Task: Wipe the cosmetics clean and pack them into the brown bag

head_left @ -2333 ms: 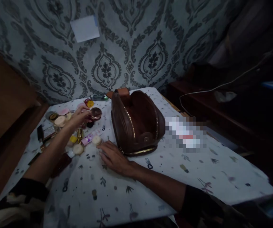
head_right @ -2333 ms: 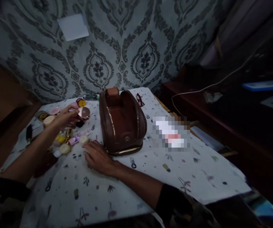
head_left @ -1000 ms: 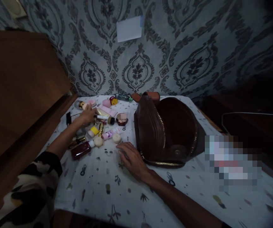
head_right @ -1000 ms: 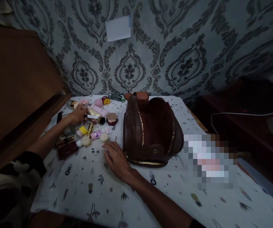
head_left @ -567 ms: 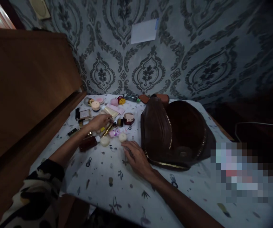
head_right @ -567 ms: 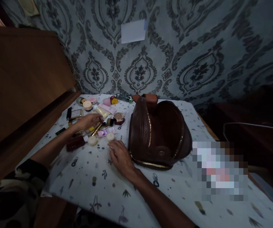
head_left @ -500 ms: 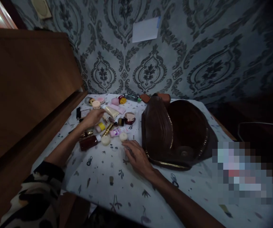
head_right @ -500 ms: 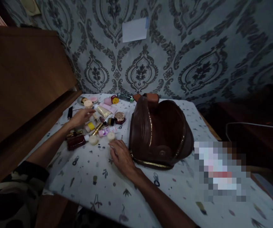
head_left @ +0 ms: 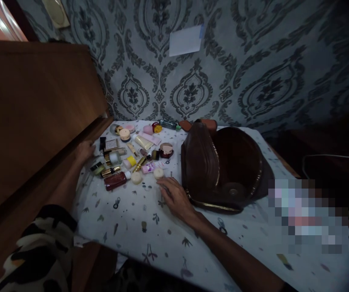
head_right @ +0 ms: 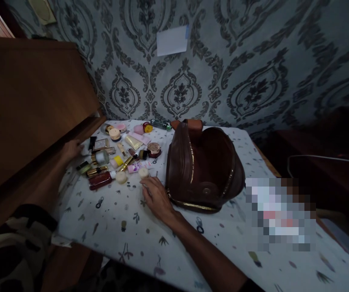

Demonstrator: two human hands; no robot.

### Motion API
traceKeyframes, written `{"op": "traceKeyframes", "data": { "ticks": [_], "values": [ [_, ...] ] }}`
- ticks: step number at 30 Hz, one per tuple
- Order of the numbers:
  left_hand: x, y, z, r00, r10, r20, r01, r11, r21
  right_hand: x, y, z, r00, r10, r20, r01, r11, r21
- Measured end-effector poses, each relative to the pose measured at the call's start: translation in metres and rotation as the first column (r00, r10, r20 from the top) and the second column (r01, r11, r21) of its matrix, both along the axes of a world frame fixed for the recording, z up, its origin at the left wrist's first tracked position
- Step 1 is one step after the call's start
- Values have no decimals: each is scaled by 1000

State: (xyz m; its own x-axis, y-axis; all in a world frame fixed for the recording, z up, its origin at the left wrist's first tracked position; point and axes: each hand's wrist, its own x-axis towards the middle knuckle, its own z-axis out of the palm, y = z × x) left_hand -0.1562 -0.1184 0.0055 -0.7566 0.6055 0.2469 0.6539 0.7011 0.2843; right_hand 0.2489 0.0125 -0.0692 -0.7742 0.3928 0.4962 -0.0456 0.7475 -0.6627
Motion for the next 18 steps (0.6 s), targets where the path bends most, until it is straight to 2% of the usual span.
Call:
{"op": "traceKeyframes", "data": {
  "ticks": [3,6,8,10,12,14,18],
  "values": [
    [4,6,16,999,-18,-50,27,983,180,0,0,0,1000,0,2,0,1000,-2],
    [19,11,26,992,-122,-41,129,947,294,0,0,0,1000,-3,1,3,1000,4],
    [37,11,24,961,-277,8,262,920,292,0,0,-1,1000,-2,-9,2,1000,9],
    [57,9,16,885,-457,85,428,873,235,0,0,-1,1000,1,-20,-1,1000,15],
    [74,3,6,823,-550,139,525,832,181,0,0,-2,1000,3,-26,-2,1000,26],
    [84,-8,-2,824,-547,145,526,835,161,1,0,-2,1000,2,-30,-2,999,32],
    [80,-38,-12,912,-386,136,368,919,144,1,0,-3,1000,3,-27,-2,999,38]
  ]
}}
